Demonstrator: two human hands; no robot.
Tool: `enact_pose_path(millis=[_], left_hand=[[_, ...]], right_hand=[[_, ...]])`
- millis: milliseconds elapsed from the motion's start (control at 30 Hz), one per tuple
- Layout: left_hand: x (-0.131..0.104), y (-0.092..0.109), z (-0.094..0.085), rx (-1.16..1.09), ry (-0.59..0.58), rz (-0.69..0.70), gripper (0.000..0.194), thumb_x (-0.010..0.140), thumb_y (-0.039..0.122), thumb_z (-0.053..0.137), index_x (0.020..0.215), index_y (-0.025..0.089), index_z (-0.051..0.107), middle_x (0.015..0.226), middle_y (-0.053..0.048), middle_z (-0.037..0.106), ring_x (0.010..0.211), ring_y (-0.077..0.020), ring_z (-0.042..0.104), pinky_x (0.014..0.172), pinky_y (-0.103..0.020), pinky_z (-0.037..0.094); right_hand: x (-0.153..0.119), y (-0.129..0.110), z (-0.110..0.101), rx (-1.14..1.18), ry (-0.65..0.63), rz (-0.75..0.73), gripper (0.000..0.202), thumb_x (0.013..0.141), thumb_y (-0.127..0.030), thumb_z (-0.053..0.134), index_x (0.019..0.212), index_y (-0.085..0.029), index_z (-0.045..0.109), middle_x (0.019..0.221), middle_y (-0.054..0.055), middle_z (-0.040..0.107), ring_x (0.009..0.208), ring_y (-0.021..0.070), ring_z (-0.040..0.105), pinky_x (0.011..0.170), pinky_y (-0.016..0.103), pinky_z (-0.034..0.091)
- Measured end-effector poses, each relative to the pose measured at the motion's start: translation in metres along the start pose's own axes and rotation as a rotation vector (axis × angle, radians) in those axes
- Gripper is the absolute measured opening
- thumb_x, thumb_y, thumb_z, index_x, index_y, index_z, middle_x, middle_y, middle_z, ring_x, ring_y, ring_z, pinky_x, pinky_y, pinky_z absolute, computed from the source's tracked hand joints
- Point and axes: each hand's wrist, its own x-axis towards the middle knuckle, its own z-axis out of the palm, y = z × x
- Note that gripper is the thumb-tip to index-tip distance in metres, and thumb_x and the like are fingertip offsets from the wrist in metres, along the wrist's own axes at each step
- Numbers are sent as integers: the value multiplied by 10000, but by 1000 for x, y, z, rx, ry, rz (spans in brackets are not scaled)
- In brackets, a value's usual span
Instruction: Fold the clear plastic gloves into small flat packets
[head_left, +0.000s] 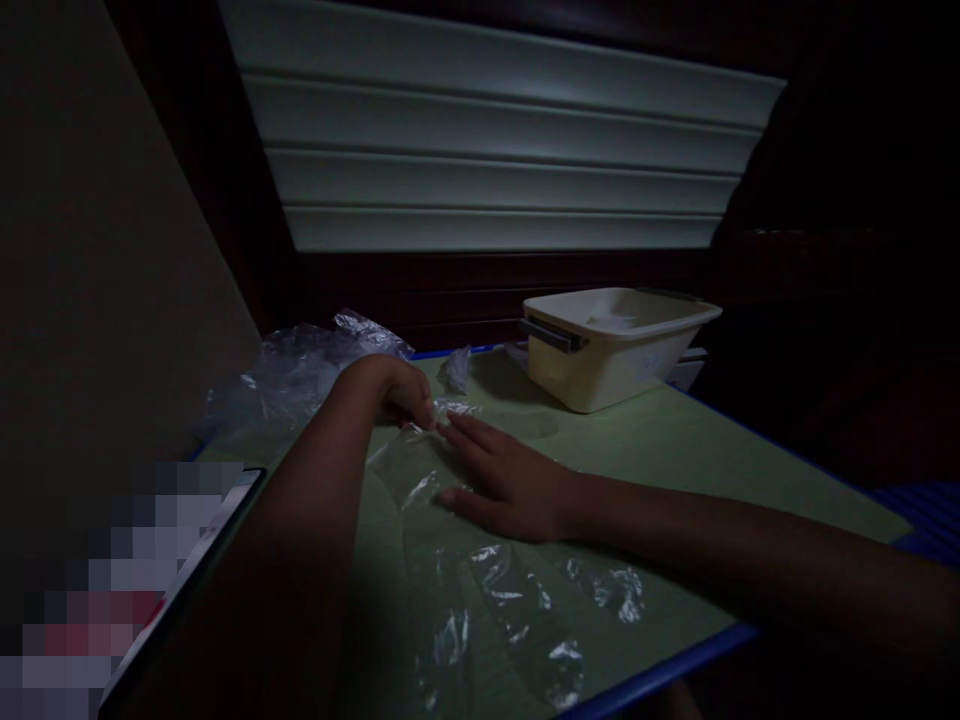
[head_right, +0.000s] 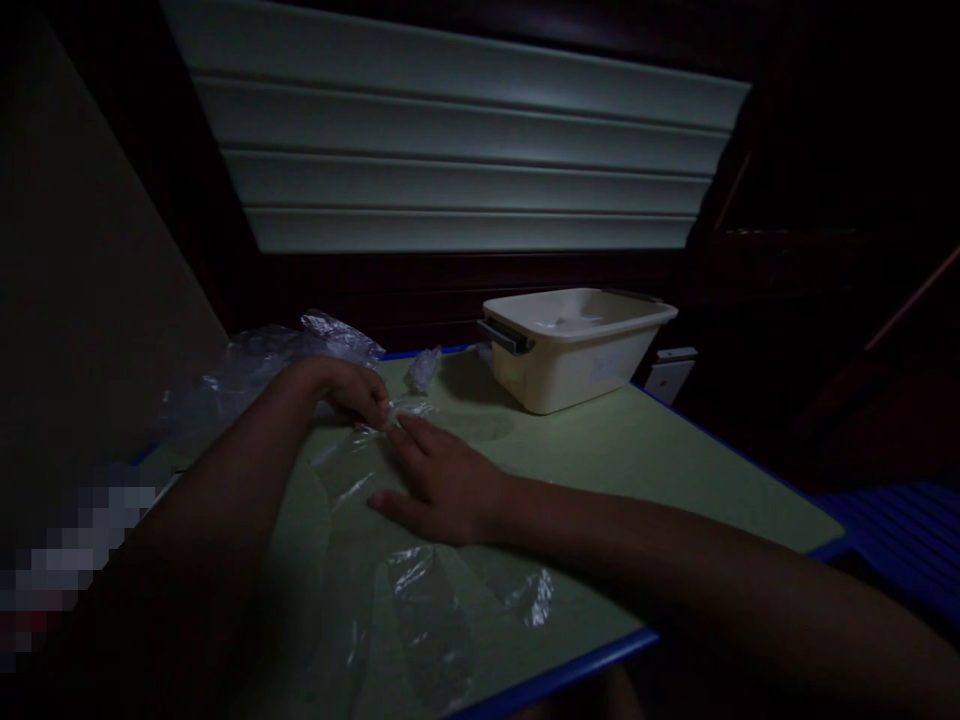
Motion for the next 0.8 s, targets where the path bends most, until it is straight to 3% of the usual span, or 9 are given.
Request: enact_pose_path(millis=[100, 267, 633, 800], left_hand=[[0, -1, 0, -1, -29, -20, 278, 944, 306, 586, 1171, 145, 573, 1159, -94, 597, 975, -223, 621, 822, -410, 551], [0, -2, 0, -3, -41, -23, 278, 946, 312, 581, 1172, 149, 574, 1168, -95, 594, 984, -226, 618, 831, -414, 548], [3, -5, 2, -93, -29, 3, 282, 947, 312, 580, 1177, 148, 571, 1169, -97, 593, 983, -225, 618, 830, -415, 547], [0, 4, 5, -124, 12, -31, 295, 957, 357, 558, 1170, 154, 575, 1163, -98, 597, 972, -220, 619, 830, -409, 544]], right_hand=[[-3, 0, 7, 20, -82, 19, 742, 947, -584, 389, 1445, -34, 389, 1510, 260, 338, 1410, 364, 298, 1125, 487, 286], [-15, 14, 3, 26, -112, 103, 750, 959, -618, 290, 1476, -79, 358, 1541, 236, 281, 1431, 361, 244, 1137, 511, 245], [-95, 36, -19, 29, -184, 266, 725, 972, -576, 262, 1509, -89, 271, 1573, 186, 204, 1450, 342, 194, 1146, 592, 197], [-85, 35, -23, 53, -19, 301, 755, 950, -579, 313, 1479, -41, 329, 1548, 234, 274, 1423, 343, 283, 1131, 533, 293]])
